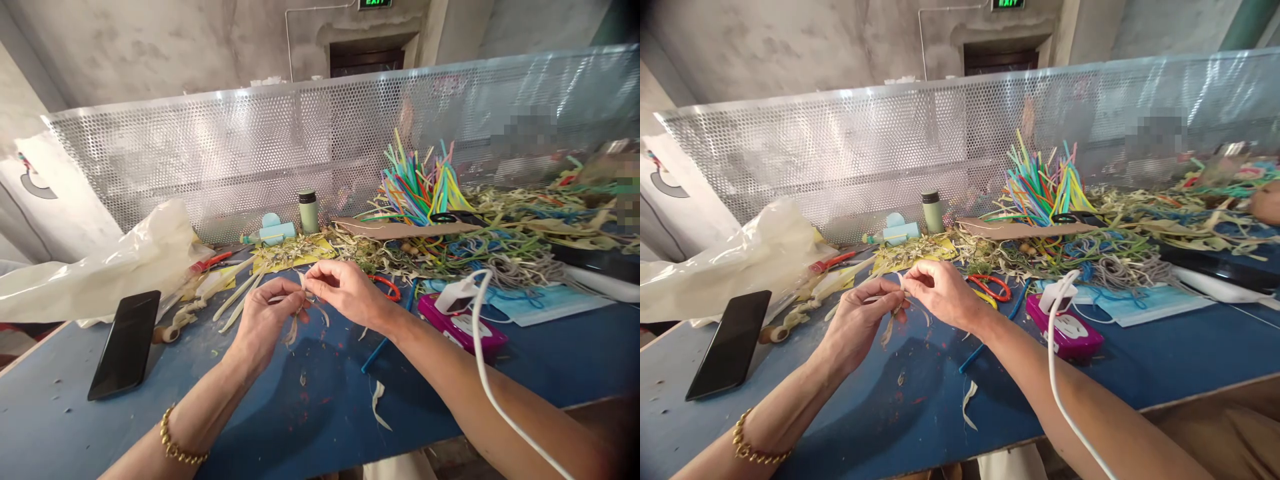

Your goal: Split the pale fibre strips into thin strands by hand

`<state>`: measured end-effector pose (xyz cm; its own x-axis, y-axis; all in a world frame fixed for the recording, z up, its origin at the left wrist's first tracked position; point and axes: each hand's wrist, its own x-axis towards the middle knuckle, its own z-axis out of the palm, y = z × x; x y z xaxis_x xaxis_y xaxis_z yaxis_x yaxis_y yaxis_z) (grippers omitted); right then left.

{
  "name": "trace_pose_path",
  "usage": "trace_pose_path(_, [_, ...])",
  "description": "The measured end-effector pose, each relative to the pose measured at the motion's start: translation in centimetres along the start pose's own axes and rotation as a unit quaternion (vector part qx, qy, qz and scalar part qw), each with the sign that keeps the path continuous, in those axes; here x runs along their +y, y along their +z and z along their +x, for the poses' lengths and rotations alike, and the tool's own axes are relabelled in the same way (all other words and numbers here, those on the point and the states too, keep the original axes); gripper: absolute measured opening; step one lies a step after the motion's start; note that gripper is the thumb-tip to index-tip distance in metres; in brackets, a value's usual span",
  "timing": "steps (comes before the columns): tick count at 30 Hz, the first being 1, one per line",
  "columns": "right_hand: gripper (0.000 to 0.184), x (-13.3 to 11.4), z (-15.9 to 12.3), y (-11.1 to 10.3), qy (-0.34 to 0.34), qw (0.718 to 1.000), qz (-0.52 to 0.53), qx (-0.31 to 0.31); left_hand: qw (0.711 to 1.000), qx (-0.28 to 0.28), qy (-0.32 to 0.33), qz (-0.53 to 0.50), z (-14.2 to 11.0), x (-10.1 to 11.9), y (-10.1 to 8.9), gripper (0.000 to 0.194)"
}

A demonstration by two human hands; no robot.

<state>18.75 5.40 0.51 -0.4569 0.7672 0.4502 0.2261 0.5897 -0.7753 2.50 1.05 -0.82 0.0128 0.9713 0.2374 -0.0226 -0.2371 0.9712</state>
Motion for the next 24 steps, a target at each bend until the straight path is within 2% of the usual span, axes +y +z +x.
trace_pose_path(4, [0.029, 0.0, 0.1, -0.2, 0.007, 1.000, -0.009, -0.018, 1.000, 0.010, 0.007, 0.015, 0.1, 0.1, -0.2, 0.006])
trace_pose_path(7, [0.019, 0.2, 0.0, 0.1, 0.009, 1.000, -0.017, -0.025, 0.997, 0.007, 0.022, 0.073, 0.2, 0.0, -0.3, 0.007])
trace_pose_path(10, [0.010, 0.3, -0.1, 0.6, -0.025, 0.998, -0.053, 0.001, 0.994, 0.003, 0.010, 0.112, 0.2, -0.1, -0.4, 0.009])
trace_pose_path(15, [0.011, 0.3, -0.3, 0.9, -0.077, 0.988, -0.136, 0.019, 0.996, -0.016, -0.029, 0.080, 0.2, -0.1, -0.2, 0.012])
trace_pose_path(19, [0.012, 0.6, -0.5, 1.3, -0.106, 0.975, -0.195, 0.027, 0.996, -0.011, -0.050, 0.076, 0.0, 0.0, 0.0, 0.012])
trace_pose_path(24, [0.010, 1.2, -0.6, 1.8, -0.092, 0.973, -0.211, 0.035, 0.996, -0.010, -0.069, 0.049, -0.1, -0.3, -0.2, 0.017])
